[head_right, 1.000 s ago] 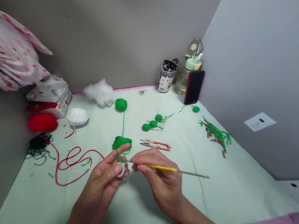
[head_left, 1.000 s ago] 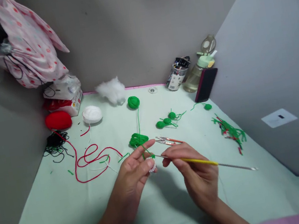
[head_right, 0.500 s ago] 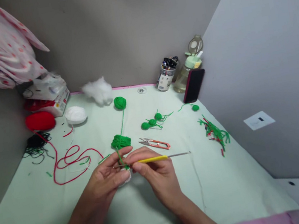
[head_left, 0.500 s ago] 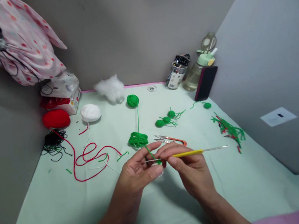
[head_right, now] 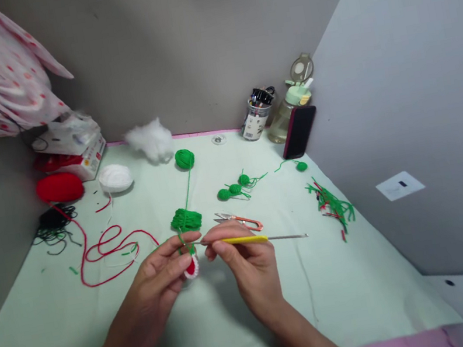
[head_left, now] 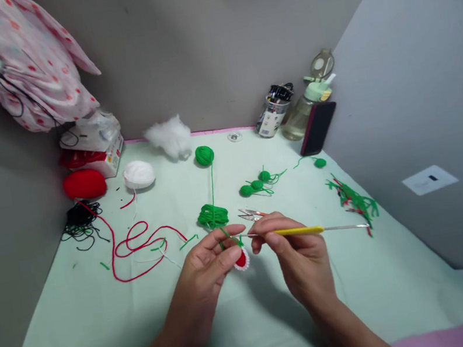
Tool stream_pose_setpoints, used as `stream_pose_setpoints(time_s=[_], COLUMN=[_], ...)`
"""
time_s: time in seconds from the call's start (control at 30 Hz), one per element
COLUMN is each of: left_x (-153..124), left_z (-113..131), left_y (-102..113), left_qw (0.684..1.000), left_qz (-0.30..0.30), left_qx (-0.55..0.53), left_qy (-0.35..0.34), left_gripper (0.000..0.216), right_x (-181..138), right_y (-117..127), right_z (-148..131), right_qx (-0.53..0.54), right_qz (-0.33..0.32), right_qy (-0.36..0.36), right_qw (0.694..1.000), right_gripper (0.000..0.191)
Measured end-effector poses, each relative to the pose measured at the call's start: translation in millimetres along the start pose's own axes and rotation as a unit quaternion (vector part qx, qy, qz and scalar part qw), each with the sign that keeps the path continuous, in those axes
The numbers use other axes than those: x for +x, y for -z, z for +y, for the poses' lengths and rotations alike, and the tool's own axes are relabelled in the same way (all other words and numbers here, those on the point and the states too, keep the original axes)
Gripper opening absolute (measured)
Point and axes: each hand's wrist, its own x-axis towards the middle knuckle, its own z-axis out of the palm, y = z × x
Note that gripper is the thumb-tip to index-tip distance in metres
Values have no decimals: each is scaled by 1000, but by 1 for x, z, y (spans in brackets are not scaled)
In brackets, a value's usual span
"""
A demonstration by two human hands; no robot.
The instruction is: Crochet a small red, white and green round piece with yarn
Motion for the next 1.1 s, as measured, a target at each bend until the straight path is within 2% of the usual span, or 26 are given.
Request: stream_pose_setpoints(time_s=[0.17,0.4,0.57,0.93,1.1], left_x=[2,2,3,1,0], left_z=[1,1,1,-3,-3], left_y=[0,-1,-1,0,0], left_qw=[998,996,996,998,999], left_qz=[23,42,38,65,32], left_qx=[-54,-70,-75,-6,25], left_qy=[15,25,34,-1,-20], left_gripper=[14,20,22,23,15], right_x=[1,-1,-3,-4,-4], right_y=[5,7,6,3,-1], right_z=[0,2,0,-10,-9], right_qx=[13,46,21,-88,-82], right_qz=[17,-11,-17,-37,-33], right_qy=[-13,-16,-34,46,52], right_qw=[1000,999,999,994,995], right_gripper=[13,14,13,18,18])
